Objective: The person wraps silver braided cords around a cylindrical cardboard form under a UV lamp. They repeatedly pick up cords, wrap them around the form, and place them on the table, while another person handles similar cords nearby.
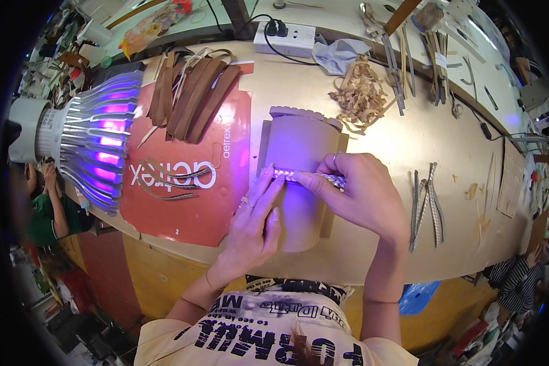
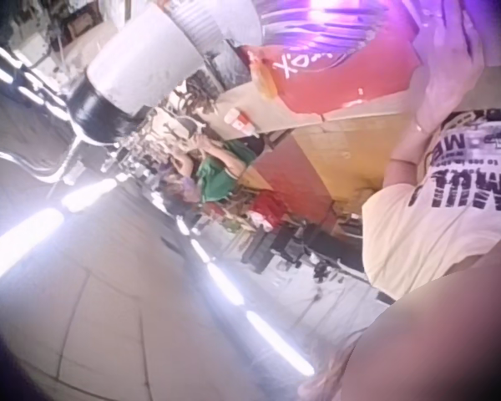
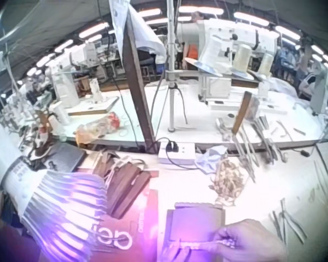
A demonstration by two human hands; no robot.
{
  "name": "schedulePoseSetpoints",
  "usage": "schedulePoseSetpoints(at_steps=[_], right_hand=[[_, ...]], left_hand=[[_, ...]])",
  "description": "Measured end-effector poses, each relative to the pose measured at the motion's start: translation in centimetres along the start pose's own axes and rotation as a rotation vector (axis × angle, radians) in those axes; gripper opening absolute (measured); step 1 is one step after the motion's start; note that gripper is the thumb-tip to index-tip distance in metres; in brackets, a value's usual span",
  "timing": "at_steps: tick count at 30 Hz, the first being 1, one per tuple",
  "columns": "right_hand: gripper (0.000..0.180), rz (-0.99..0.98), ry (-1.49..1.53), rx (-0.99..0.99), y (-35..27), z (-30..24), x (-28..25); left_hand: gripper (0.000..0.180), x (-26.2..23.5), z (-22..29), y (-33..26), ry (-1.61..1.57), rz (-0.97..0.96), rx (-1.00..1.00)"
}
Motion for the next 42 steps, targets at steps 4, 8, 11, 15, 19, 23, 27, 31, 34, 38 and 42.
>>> schedulePoseSetpoints(at_steps=[4, 8, 11, 15, 19, 23, 27, 31, 34, 38, 42], right_hand=[[0.032, -0.038, 0.087, 0.034, -0.1, 1.1, 0.1], [0.033, -0.05, 0.103, 0.094, -0.3, 2.2, 0.5], [0.034, -0.008, 0.128, 0.062, -0.3, 2.7, 0.7], [0.032, -0.026, 0.171, 0.098, -0.6, 3.6, 1.1], [0.035, 0.017, 0.244, 0.076, -0.5, 4.0, 1.5], [0.034, 0.009, 0.254, 0.084, -0.5, 4.5, 1.6], [0.034, 0.021, 0.288, 0.069, -0.4, 4.8, 2.0], [0.035, 0.04, 0.332, 0.087, -0.5, 5.2, 2.5], [0.035, 0.06, 0.347, 0.119, -0.7, 5.5, 2.6], [0.034, 0.091, 0.434, 0.182, -1.2, 5.9, 3.1], [0.027, 0.102, 0.603, 0.222, -1.7, 6.6, 3.8]], left_hand=[[0.057, 0.0, 0.2, 0.1, 0.033, -0.057, -0.019], [0.054, -0.1, 0.4, 0.3, 0.037, -0.082, -0.047], [0.055, -0.1, 0.6, 0.5, 0.08, -0.095, -0.039], [0.055, -0.1, 0.9, 0.6, 0.133, -0.116, -0.031], [0.054, -0.1, 1.1, 0.7, 0.154, -0.123, -0.031], [0.055, -0.1, 1.1, 0.7, 0.159, -0.115, -0.033], [0.059, 0.1, 0.9, 0.5, 0.164, -0.183, -0.024], [0.066, 0.2, 0.7, 0.3, 0.178, -0.257, -0.004], [0.069, 0.2, 0.8, 0.3, 0.197, -0.249, 0.013], [0.072, 0.2, 1.0, 0.6, 0.199, -0.241, -0.004], [0.074, 0.0, 1.2, 0.8, 0.251, -0.275, -0.023]])
Point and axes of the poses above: each hand's wrist, its own y-axis towards the middle knuckle, its own x-axis out of the palm, z = x × y, the point moved 3 cm from there along y, towards the middle knuckle, and after that the axes turned 8 degrees about z, right-handed, at the moved point
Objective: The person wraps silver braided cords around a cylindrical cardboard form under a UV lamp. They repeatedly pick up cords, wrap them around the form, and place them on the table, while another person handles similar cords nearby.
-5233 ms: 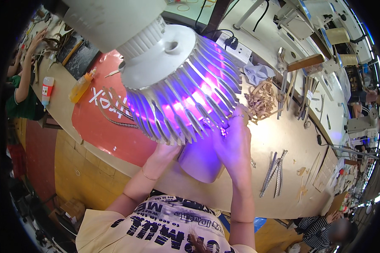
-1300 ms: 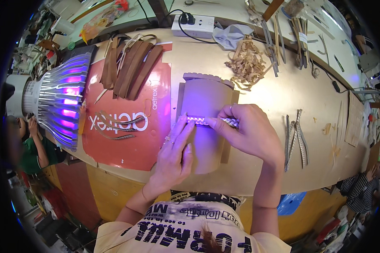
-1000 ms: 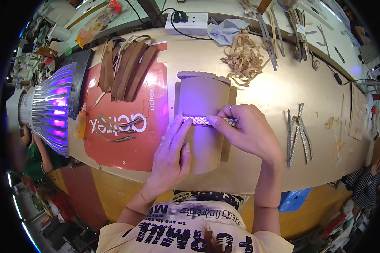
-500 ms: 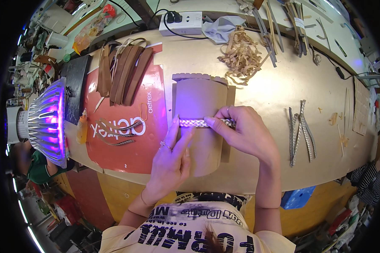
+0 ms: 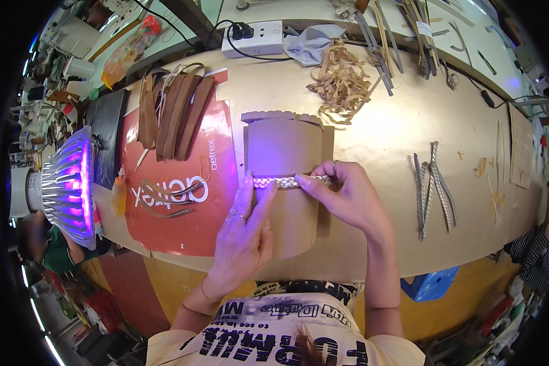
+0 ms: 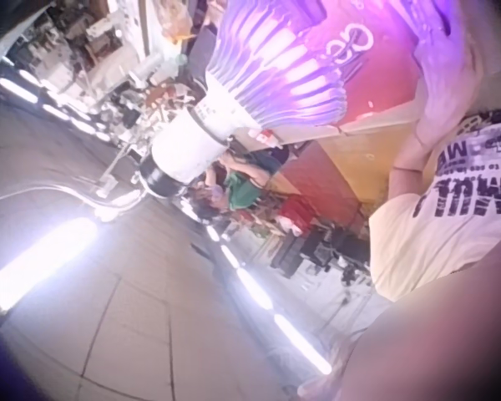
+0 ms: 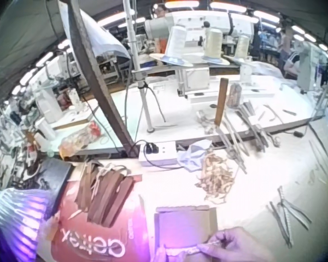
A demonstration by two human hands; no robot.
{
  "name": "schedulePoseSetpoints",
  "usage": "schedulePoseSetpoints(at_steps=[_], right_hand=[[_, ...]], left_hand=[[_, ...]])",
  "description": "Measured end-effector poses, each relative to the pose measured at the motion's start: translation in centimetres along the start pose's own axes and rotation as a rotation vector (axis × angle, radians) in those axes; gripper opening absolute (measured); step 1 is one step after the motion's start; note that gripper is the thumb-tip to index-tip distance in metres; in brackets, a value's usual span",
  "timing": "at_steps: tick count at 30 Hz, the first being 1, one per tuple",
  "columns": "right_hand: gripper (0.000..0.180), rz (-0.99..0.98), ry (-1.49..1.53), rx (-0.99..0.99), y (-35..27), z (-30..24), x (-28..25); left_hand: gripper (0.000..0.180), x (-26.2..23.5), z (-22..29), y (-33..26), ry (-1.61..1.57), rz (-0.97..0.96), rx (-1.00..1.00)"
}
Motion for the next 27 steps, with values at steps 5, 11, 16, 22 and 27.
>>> schedulePoseSetpoints(at_steps=[5, 11, 16, 22, 27], right_hand=[[0.021, 0.032, 0.145, 0.108, -0.5, 1.3, -0.7], [0.022, 0.059, 0.173, -0.061, -1.1, 1.3, -1.0], [0.021, 0.17, 0.07, -0.16, -1.4, 0.9, -0.8], [0.019, 0.257, -0.068, -0.329, -2.4, -0.7, -1.1], [0.02, 0.234, 0.019, -0.268, -1.8, 0.4, -1.1]], left_hand=[[0.075, -0.2, 0.4, 0.2, 0.042, -0.037, -0.045], [0.072, -0.3, 1.1, 0.6, 0.058, -0.093, -0.071], [0.071, -0.1, 2.1, 1.1, 0.245, -0.098, 0.027], [0.072, -0.2, 2.6, 1.4, 0.268, -0.137, -0.01], [0.071, -0.2, 3.0, 1.6, 0.292, -0.162, -0.039]])
Point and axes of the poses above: each hand's wrist, its own y-axis towards the middle knuckle, its own x-axis out of the palm, z = x × y, the point moved 3 cm from there along y, towards the middle knuckle, and after that the axes turned 8 degrees about z, right-handed, at the moved point
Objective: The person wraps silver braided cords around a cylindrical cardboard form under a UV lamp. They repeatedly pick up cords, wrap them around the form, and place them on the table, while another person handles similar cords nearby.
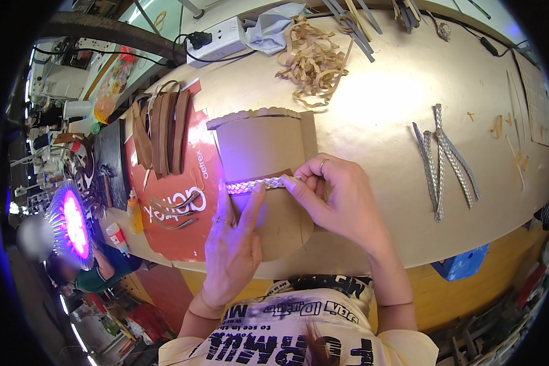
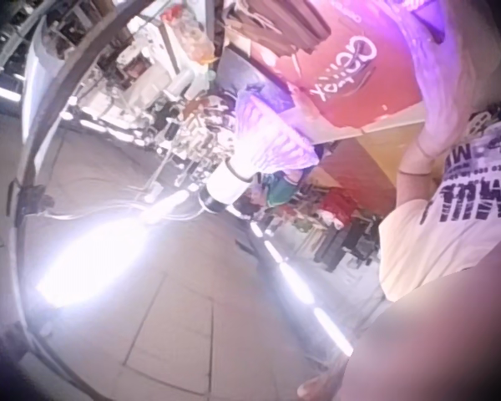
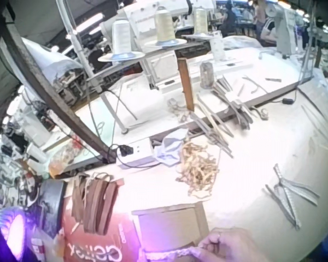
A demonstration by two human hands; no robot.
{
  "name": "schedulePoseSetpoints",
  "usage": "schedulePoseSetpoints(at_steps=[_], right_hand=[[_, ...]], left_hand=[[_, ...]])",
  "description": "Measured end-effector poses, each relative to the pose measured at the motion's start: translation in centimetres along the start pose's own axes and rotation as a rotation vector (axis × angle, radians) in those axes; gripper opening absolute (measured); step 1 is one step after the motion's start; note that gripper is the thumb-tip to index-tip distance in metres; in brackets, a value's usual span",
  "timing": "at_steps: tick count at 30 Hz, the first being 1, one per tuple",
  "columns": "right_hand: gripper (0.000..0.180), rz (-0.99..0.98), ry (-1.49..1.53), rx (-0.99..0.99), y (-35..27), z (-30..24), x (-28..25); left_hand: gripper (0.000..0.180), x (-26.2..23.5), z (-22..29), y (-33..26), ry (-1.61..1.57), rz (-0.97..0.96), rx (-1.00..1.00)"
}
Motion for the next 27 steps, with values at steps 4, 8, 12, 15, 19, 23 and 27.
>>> schedulePoseSetpoints(at_steps=[4, 8, 12, 15, 19, 23, 27], right_hand=[[0.02, -0.073, 0.167, 0.139, 0.2, 2.0, 0.7], [0.019, -0.117, 0.214, 0.208, 0.1, 2.7, 1.0], [0.019, -0.131, 0.299, 0.279, 0.0, 2.7, 1.4], [0.022, -0.136, 0.338, 0.367, -0.1, 3.1, 1.5], [0.039, -0.127, 0.339, 0.464, -0.3, 4.8, 1.7], [0.051, -0.178, 0.318, 0.537, 0.0, 6.6, 1.8], [0.044, -0.239, 0.327, 0.582, -0.1, 6.9, 1.4]], left_hand=[[0.071, 0.0, 0.1, 0.0, 0.013, -0.007, -0.015], [0.072, -0.1, 0.0, 0.1, 0.02, 0.031, 0.021], [0.071, 0.0, 0.0, -0.1, 0.029, 0.014, 0.003], [0.072, 0.1, 0.0, -0.2, 0.035, 0.004, -0.008], [0.072, 0.4, -0.1, -0.3, 0.019, 0.036, -0.009], [0.071, 0.8, -0.3, -0.5, -0.017, 0.046, -0.028], [0.063, 0.5, -0.9, -0.4, -0.007, 0.249, 0.053]])
Point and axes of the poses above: each hand's wrist, its own y-axis towards the middle knuckle, its own x-axis out of the palm, z = x × y, the point moved 3 cm from there along y, towards the middle knuckle, and after that the axes turned 8 degrees about z, right-handed, at the moved point
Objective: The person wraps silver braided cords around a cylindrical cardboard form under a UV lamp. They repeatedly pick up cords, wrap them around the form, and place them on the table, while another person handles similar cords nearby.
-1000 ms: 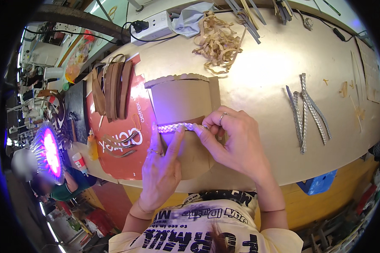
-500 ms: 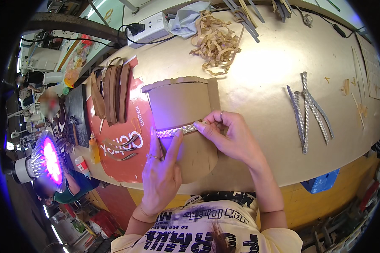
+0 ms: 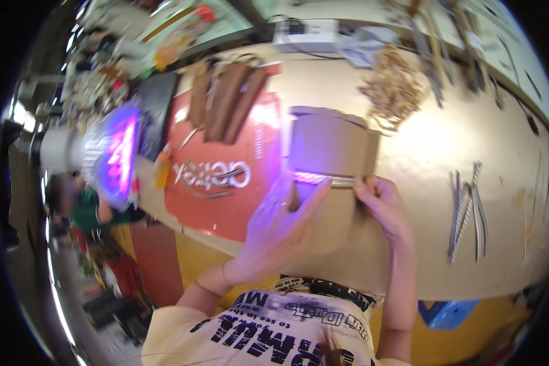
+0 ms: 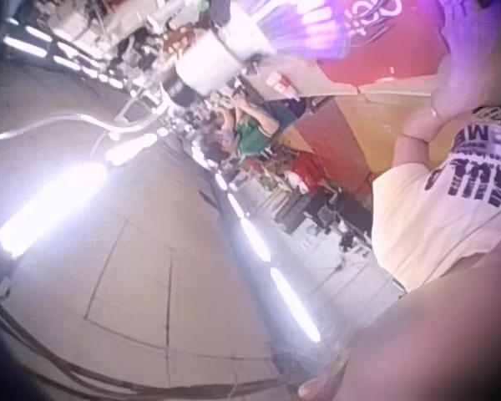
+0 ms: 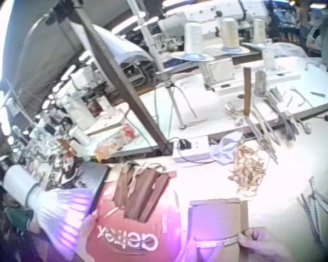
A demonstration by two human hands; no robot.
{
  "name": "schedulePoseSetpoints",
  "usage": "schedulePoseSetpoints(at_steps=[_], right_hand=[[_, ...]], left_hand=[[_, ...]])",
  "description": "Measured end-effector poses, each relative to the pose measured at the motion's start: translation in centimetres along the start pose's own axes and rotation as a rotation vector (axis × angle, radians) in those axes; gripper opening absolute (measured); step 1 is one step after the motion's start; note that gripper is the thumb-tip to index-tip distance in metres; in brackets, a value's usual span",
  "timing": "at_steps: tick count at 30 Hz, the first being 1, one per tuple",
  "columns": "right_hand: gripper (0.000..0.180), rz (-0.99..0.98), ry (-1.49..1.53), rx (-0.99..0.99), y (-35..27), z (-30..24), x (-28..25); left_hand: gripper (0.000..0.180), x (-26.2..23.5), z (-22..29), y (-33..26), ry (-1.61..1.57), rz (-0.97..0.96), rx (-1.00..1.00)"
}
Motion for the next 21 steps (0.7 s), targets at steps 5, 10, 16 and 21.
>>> schedulePoseSetpoints(at_steps=[5, 10, 16, 21], right_hand=[[0.032, 0.13, 0.174, 0.071, -0.3, 0.4, -0.7], [0.032, 0.191, 0.24, -0.179, -3.6, -0.2, -2.3], [0.033, 0.419, 0.016, -0.399, -9.8, -2.1, -7.7], [0.028, 1.026, -0.416, -0.48, -13.1, -2.4, -14.3]], left_hand=[[0.043, -0.8, -4.2, 1.0, -0.306, 0.146, -0.031], [0.023, -1.0, -5.3, 0.6, -0.418, 0.239, 0.07], [0.037, -4.0, -12.5, -2.6, -0.249, 0.184, -0.055], [0.031, -7.0, -20.8, -2.9, 0.321, 0.17, 0.227]])
Point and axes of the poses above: each hand's wrist, its own y-axis towards the middle knuckle, its own x-axis out of the palm, z = x × y, the point moved 3 cm from there along y, towards the middle knuckle, and after that the axes turned 8 degrees about z, right-handed, at the moved point
